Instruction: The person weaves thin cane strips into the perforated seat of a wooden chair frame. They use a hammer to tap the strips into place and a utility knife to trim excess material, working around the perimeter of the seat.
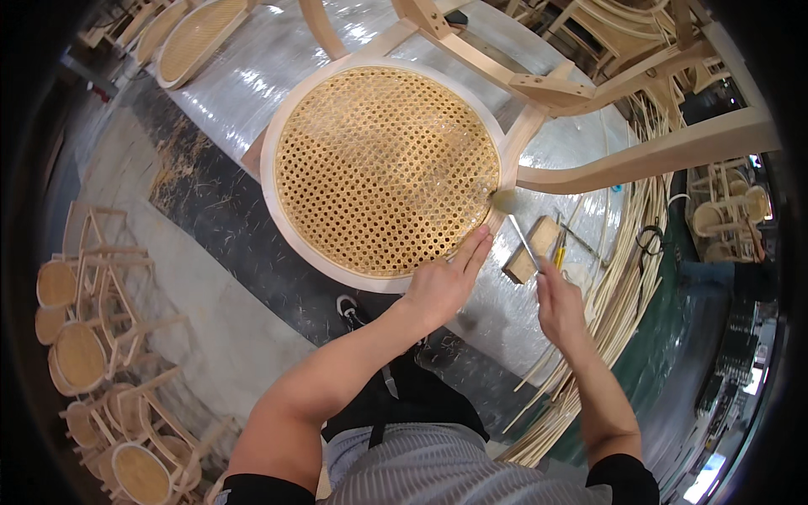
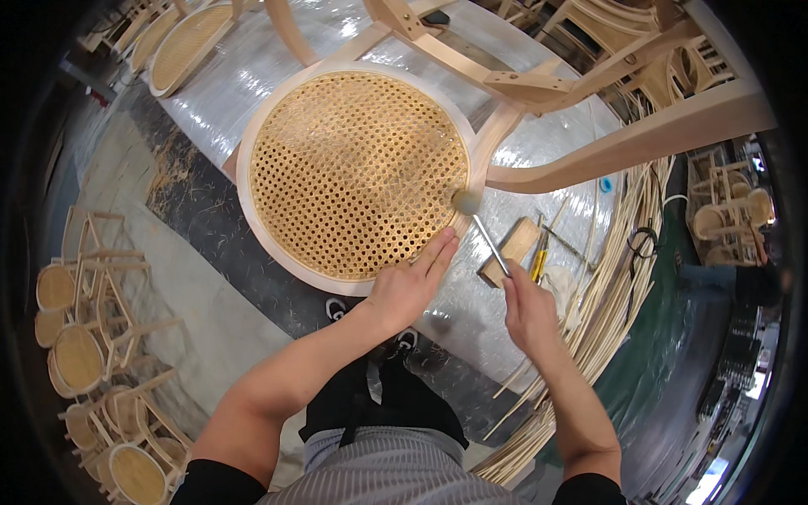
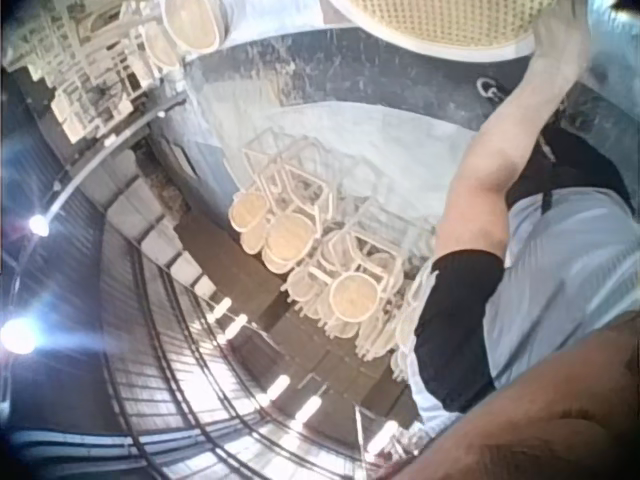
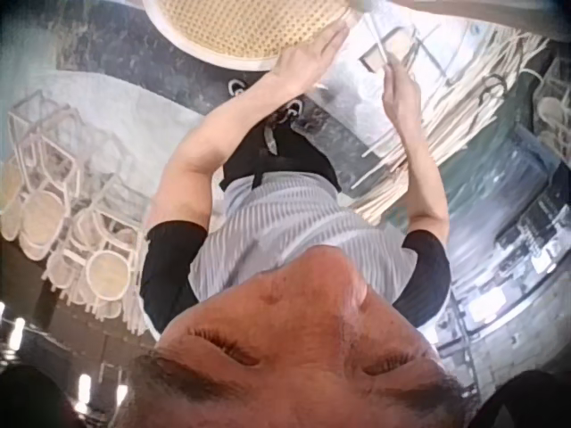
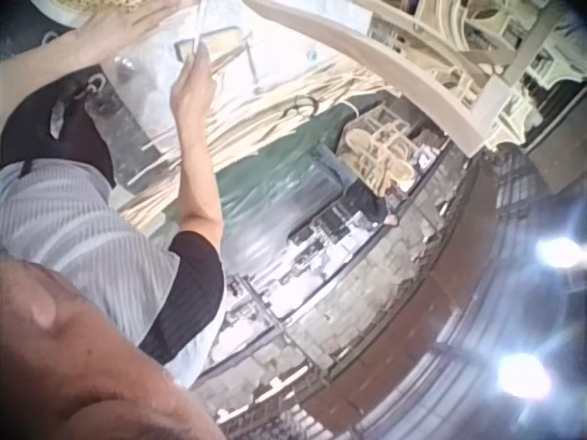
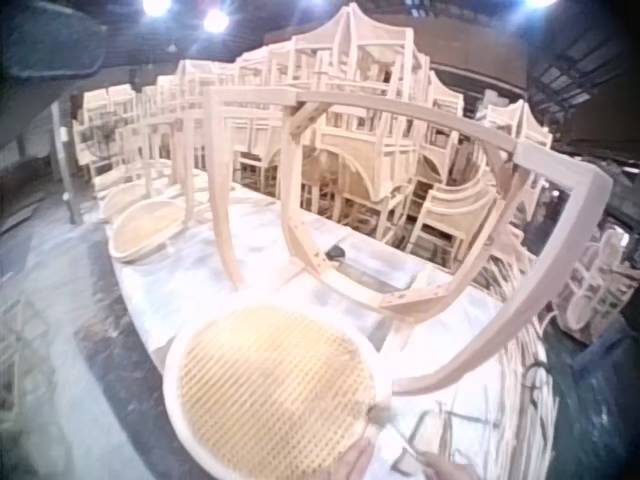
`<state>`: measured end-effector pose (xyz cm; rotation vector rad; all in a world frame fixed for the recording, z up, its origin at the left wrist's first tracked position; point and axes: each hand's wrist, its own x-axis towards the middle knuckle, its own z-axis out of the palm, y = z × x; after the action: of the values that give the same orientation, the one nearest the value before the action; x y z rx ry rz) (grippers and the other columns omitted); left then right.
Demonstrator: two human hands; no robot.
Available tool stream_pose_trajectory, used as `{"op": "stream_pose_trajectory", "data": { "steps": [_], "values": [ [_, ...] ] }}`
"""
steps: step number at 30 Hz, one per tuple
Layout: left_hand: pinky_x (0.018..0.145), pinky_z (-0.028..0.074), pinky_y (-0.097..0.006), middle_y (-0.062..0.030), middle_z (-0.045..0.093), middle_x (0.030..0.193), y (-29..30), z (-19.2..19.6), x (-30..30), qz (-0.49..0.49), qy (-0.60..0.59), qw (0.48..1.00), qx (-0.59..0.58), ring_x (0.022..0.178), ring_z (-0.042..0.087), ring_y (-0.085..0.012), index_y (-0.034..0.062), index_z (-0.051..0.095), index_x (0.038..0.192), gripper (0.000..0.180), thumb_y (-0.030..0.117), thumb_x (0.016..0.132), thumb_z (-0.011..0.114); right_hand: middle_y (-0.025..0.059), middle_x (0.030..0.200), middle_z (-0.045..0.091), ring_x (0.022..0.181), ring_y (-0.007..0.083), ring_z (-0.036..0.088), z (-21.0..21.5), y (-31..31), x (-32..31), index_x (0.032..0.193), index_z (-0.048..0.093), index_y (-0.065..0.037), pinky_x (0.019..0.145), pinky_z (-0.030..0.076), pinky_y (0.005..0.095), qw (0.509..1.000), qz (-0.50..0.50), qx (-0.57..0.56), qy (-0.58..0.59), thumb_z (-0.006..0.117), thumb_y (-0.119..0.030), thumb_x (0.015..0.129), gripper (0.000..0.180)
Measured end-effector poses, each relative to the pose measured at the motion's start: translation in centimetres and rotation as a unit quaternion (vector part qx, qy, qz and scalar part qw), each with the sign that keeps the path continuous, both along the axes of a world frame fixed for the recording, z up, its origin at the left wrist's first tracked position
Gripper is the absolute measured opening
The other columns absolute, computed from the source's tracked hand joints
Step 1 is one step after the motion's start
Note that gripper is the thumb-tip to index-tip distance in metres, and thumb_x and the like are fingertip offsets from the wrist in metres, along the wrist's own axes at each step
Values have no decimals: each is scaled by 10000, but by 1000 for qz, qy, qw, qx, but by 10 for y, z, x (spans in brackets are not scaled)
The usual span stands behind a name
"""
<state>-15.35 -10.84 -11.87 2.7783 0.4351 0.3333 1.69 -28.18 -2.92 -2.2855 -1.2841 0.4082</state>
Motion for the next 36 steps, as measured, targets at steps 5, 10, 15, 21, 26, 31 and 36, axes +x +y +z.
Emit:
{"op": "stream_pose_trajectory", "data": {
  "steps": [5, 10, 15, 21, 26, 31, 36],
  "values": [
    [594, 619, -393, -79, 358, 1733, 3, -7, -8, 19, -12, 1000, -11, 720, 764, -239, 69, 409, 1622, 604, 174, 1043, 548, 220, 845, 702, 803, 439, 720, 32, 13, -7, 1435, 600, -49, 724, 548, 471, 995, -17, -26, 96, 517, -132, 1105, 350],
    [632, 626, -393, -57, 410, 1705, -5, -3, 6, 10, -32, 999, -14, 740, 766, -242, 83, 443, 1598, 547, 215, 1074, 529, 214, 824, 685, 709, 352, 689, -12, -11, 19, 1475, 586, -49, 699, 536, 400, 996, 60, -20, -59, 515, -132, 1100, 391],
    [648, 633, -401, -57, 411, 1704, 2, -8, -5, 34, -16, 999, -16, 806, 776, -253, 93, 449, 1596, 545, 219, 1071, 530, 225, 834, 682, 715, 367, 693, 10, 11, -6, 1463, 592, -40, 694, 535, 415, 998, -6, 38, 58, 525, -147, 1104, 380],
    [665, 634, -416, -67, 342, 1740, 1, -2, -3, 18, 26, 999, -35, 832, 779, -267, 100, 392, 1635, 580, 196, 1074, 503, 252, 936, 728, 786, 436, 720, 7, 17, 3, 1463, 597, -42, 724, 551, 462, 995, -1, -86, 43, 549, -127, 1090, 386],
    [680, 631, -445, -79, 301, 1757, 5, 4, -4, -6, 62, 996, -68, 852, 777, -291, 93, 312, 1669, 630, 158, 1065, 478, 251, 807, 668, 724, 376, 713, -6, 1, -13, 1483, 585, -46, 679, 539, 418, 989, -21, 143, 26, 532, -150, 1105, 395],
    [691, 629, -452, -90, 251, 1773, 8, -5, -9, 1, 11, 997, -71, 856, 776, -298, 81, 283, 1679, 680, 118, 1034, 496, 180, 765, 656, 686, 279, 685, 3, 26, 5, 1493, 578, -14, 667, 534, 364, 997, -34, 23, 67, 560, -180, 1110, 418],
    [717, 630, -459, -92, 219, 1783, 0, 21, 5, -29, 123, 989, -83, 895, 774, -309, 79, 255, 1689, 797, 44, 951, 554, 283, 883, 706, 810, 477, 715, -11, 12, 31, 1484, 582, -30, 722, 560, 455, 999, -33, 26, -4, 574, -181, 1099, 413]
  ]
}}
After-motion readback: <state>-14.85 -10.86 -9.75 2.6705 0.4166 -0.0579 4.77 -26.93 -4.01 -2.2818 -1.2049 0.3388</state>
